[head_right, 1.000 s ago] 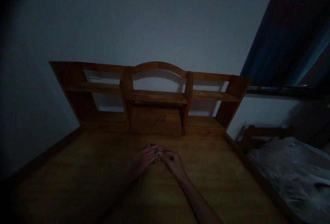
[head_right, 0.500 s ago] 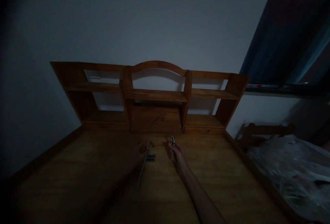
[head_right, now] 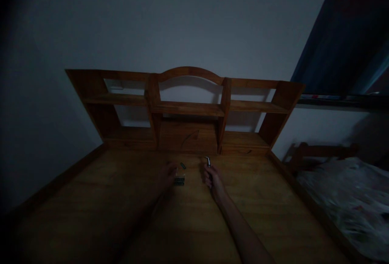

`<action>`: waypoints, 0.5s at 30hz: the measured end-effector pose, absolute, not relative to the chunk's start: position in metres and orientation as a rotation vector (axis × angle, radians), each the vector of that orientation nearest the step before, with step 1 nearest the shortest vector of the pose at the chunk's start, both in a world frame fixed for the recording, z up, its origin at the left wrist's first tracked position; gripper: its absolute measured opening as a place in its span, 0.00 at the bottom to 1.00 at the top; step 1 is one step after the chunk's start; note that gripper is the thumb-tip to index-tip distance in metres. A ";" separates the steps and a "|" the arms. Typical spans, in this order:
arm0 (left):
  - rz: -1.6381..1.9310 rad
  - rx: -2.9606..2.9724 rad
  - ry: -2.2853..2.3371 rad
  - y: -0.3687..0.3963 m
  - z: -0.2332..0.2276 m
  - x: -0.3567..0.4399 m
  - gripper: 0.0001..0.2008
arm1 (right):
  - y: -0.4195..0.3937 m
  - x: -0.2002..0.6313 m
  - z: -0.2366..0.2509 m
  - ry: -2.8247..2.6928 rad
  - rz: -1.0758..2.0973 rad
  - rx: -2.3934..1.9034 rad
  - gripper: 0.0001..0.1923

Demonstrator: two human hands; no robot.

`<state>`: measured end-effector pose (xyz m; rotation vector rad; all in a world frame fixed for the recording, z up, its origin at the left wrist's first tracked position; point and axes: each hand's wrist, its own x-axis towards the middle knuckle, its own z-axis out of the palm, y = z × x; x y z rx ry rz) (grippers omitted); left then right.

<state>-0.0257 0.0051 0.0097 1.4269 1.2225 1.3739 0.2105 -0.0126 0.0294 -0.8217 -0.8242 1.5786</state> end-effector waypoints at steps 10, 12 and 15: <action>0.944 1.904 1.003 0.003 0.030 -0.038 0.15 | -0.007 0.215 0.026 -0.829 1.699 -0.704 0.13; 0.905 2.003 0.954 0.005 0.031 -0.045 0.17 | -0.007 0.215 0.027 -0.834 1.710 -0.711 0.12; 0.902 2.056 0.885 0.007 0.030 -0.051 0.15 | -0.008 0.214 0.027 -0.839 1.722 -0.717 0.12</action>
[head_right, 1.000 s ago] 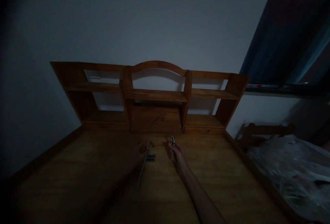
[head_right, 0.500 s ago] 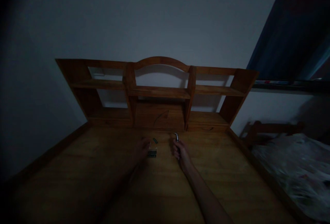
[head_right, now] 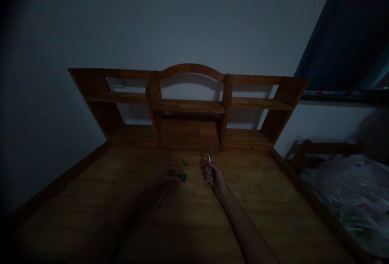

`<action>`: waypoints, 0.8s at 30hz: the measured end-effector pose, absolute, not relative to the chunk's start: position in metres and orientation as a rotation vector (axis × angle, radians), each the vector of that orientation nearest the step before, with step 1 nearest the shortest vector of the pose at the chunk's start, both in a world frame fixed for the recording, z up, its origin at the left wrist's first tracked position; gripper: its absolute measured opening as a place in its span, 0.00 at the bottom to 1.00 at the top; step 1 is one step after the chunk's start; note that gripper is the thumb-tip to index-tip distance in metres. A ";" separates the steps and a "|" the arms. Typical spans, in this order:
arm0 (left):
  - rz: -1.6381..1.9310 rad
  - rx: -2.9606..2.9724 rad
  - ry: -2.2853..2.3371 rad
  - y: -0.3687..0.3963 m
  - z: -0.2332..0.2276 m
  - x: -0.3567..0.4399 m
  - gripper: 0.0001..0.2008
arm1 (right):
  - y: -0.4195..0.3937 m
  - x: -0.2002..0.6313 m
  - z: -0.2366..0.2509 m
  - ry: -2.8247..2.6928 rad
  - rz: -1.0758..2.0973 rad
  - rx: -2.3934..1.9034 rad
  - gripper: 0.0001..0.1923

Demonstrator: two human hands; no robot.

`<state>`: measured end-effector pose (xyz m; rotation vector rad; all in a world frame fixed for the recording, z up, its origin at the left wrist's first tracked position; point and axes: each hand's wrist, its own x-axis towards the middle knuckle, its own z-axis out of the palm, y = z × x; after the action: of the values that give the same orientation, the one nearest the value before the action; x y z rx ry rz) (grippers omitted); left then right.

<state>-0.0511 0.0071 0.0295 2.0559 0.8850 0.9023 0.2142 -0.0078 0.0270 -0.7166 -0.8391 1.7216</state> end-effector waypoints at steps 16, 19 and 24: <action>0.938 2.242 1.085 0.023 0.008 -0.057 0.30 | -0.002 0.215 0.018 -0.845 1.791 -0.617 0.10; 0.867 2.192 1.153 0.022 0.011 -0.064 0.40 | -0.003 0.215 0.017 -0.840 1.777 -0.596 0.09; 0.659 2.058 1.115 0.019 0.016 -0.078 0.34 | -0.003 0.215 0.017 -0.835 1.793 -0.597 0.09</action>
<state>-0.0783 0.0189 0.0159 2.0581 1.1153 0.6586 0.2147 -0.0027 0.0169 -0.5969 -0.8345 1.7934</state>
